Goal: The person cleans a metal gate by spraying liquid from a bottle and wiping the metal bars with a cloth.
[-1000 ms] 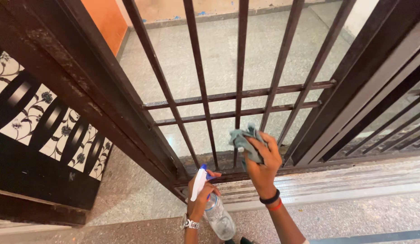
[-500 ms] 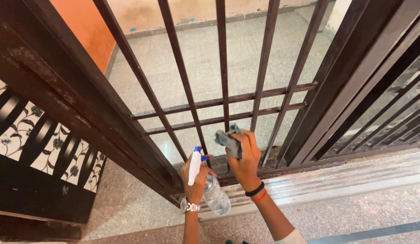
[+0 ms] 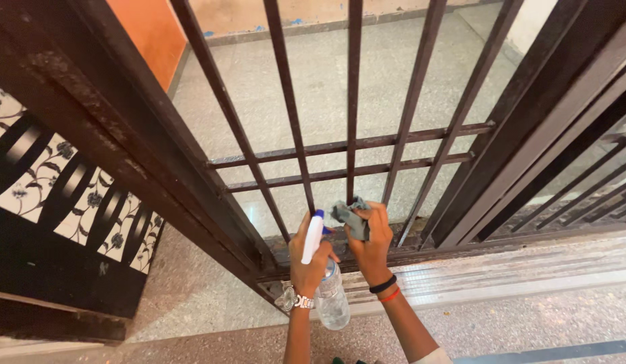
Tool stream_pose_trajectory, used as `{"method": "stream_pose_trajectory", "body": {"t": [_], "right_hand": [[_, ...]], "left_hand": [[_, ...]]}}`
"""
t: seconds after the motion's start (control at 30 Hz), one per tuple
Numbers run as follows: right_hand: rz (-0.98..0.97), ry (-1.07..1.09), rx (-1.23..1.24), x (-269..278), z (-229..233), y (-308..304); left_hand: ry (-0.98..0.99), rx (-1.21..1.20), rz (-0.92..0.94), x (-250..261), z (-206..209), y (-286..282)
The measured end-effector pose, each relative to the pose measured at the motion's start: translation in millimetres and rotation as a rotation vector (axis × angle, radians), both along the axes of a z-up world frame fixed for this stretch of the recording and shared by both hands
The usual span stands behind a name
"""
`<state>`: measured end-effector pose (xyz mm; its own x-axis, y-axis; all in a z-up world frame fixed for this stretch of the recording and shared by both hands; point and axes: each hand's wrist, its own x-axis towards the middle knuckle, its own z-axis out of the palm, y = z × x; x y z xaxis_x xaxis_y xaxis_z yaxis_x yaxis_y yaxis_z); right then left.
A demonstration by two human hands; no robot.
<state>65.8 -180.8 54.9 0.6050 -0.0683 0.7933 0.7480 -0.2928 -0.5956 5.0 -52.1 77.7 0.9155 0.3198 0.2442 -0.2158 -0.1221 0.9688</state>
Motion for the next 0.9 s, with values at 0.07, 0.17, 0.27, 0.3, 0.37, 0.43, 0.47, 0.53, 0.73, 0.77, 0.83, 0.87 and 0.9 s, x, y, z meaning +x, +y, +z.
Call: {"method": "stream_pose_trajectory", "body": {"t": [0.07, 0.17, 0.27, 0.3, 0.37, 0.43, 0.47, 0.53, 0.73, 0.77, 0.83, 0.87, 0.9], "right_hand": [[0.001, 0.017, -0.003, 1, -12, -2], [-0.001, 0.05, 0.0, 0, -30, -2], [-0.026, 0.095, -0.001, -4, -47, 2], [-0.046, 0.126, -0.004, -4, -51, 3], [-0.045, 0.128, -0.008, -4, -61, 2], [-0.035, 0.14, -0.017, -7, -73, 2], [-0.057, 0.134, -0.034, -5, -78, 3], [-0.079, 0.125, -0.05, -4, -89, 3], [-0.088, 0.187, -0.125, -7, -124, -2], [-0.094, 0.24, -0.151, -8, -128, -2], [-0.104, 0.291, -0.178, -8, -131, -7], [-0.068, 0.328, -0.186, -10, -131, -11], [-0.032, 0.366, -0.193, -12, -130, -14]], "left_hand": [[-0.026, -0.059, -0.006, 2, -2, -2], [-0.054, -0.036, 0.01, 6, -8, -4], [-0.045, 0.059, 0.096, 8, -14, -7], [-0.053, 0.042, 0.089, 7, -14, -7], [-0.06, 0.027, 0.078, 8, -14, -6], [-0.018, -0.011, 0.051, 7, -14, -4], [-0.019, -0.012, 0.053, 7, -14, -5], [0.032, -0.015, 0.081, 7, -15, -7], [-0.068, -0.011, 0.054, 11, -25, -4], [-0.069, -0.011, 0.052, 10, -27, -5], [-0.112, 0.065, 0.1, 12, -30, -6], [-0.111, 0.063, 0.098, 12, -31, -7], [-0.095, 0.068, 0.108, 12, -31, -8]]}}
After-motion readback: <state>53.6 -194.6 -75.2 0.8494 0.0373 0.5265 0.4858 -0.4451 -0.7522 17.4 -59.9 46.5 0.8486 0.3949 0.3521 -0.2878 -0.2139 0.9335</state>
